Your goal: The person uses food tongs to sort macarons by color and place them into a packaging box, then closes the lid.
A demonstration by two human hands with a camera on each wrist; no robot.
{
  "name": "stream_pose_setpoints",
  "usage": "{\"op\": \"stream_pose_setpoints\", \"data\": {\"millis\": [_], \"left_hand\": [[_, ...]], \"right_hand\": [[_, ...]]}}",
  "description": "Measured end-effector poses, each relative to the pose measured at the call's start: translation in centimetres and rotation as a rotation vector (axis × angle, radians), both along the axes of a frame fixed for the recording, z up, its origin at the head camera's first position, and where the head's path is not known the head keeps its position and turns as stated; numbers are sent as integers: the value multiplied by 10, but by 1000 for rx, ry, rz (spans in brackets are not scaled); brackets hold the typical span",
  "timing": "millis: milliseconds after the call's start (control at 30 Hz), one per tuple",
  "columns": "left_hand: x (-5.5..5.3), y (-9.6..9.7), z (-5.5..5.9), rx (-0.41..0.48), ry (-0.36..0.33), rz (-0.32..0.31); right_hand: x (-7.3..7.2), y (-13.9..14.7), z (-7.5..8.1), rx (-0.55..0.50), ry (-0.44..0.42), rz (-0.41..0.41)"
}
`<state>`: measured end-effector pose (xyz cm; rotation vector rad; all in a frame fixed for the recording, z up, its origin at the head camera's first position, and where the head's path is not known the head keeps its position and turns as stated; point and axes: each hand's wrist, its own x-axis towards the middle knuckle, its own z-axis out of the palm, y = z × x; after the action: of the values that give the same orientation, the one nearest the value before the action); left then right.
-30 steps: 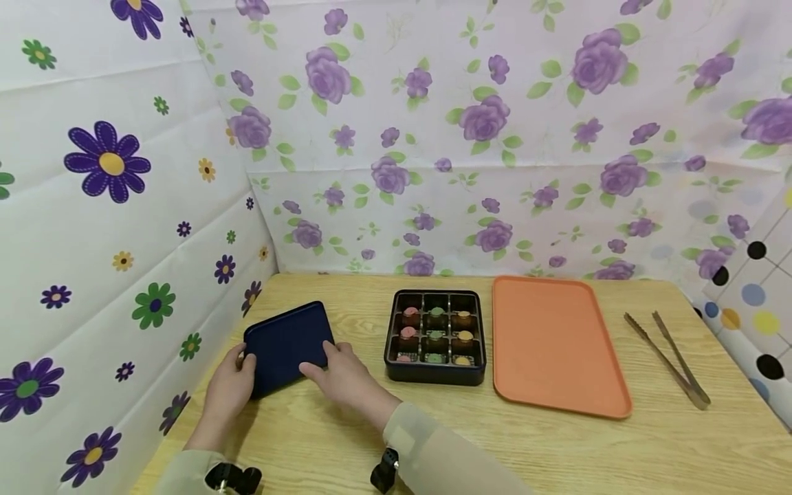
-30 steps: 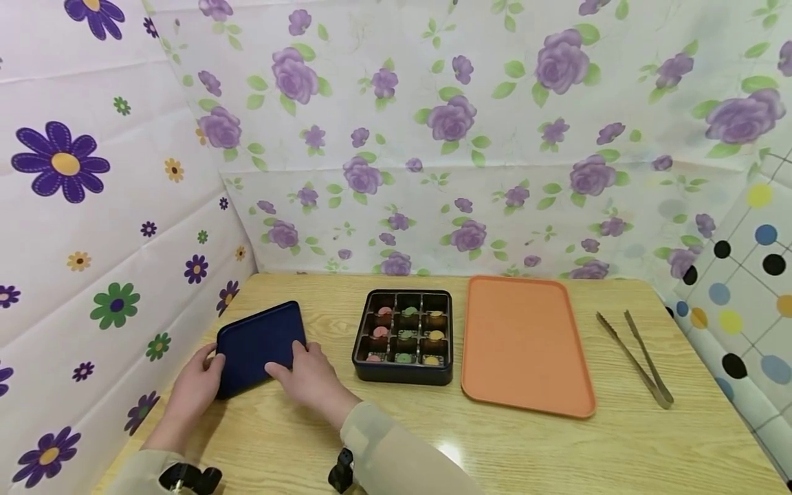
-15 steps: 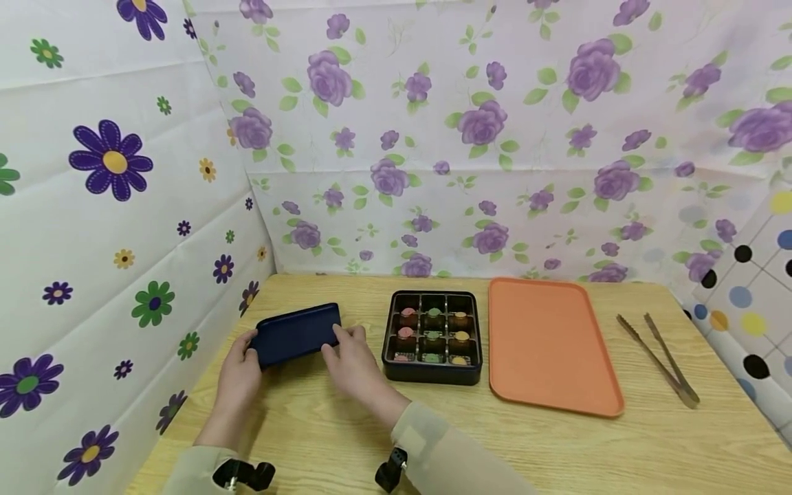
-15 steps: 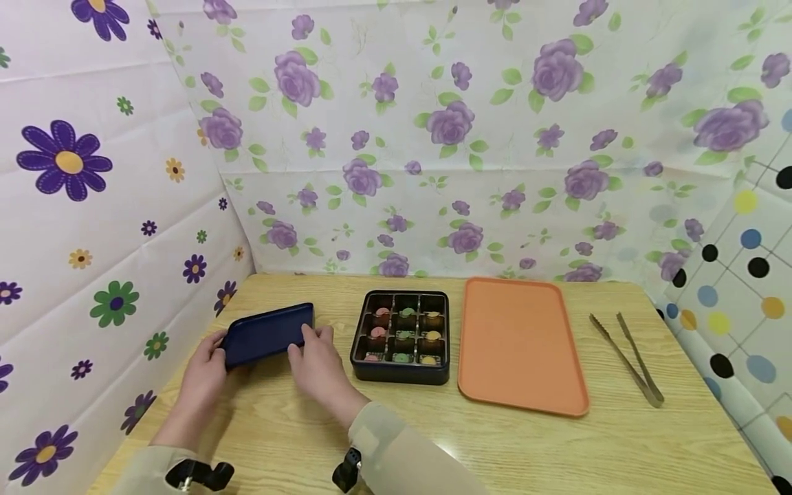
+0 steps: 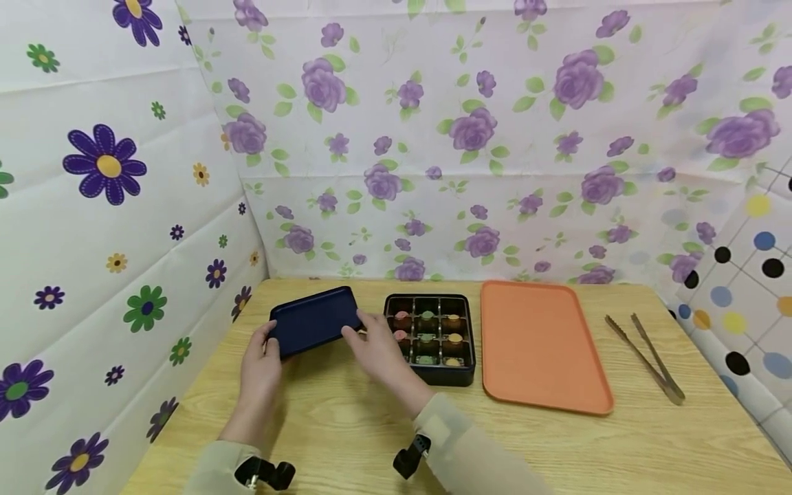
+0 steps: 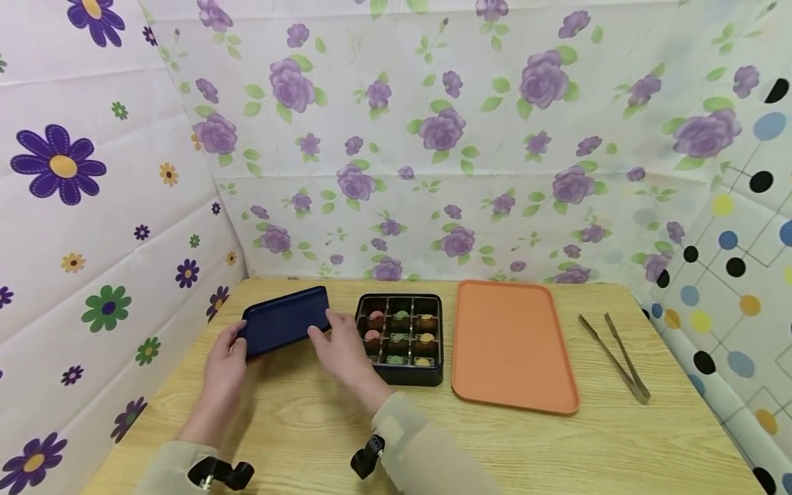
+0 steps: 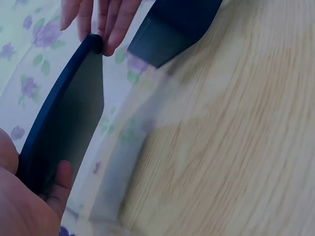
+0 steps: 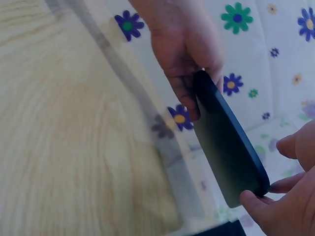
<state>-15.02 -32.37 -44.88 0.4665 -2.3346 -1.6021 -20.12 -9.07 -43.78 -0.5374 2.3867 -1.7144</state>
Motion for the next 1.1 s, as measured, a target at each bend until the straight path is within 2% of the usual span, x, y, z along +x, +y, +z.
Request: {"op": "stream_pose_setpoints", "data": {"millis": [167,300,533,767,1000,1100], "left_hand": [[-9,19,1,-73,42,-49],[-18,36,2,-123,105,-79],[-33,65,4,-128,168,-142],[-48,84,4,-137,235,-198],[-53,95,3,-112,201,-264],[-58,101,5,-108,210,-289]], "right_hand": [[-11,23,3,-16,15,-40],[-21,42,6,-31,8,-83],[-35,75,6,-15,41,-181],[-44,105,8,-46,33,-243],[-51,124,9,-91,38,-296],[-54,131,11,-100,27,-310]]}}
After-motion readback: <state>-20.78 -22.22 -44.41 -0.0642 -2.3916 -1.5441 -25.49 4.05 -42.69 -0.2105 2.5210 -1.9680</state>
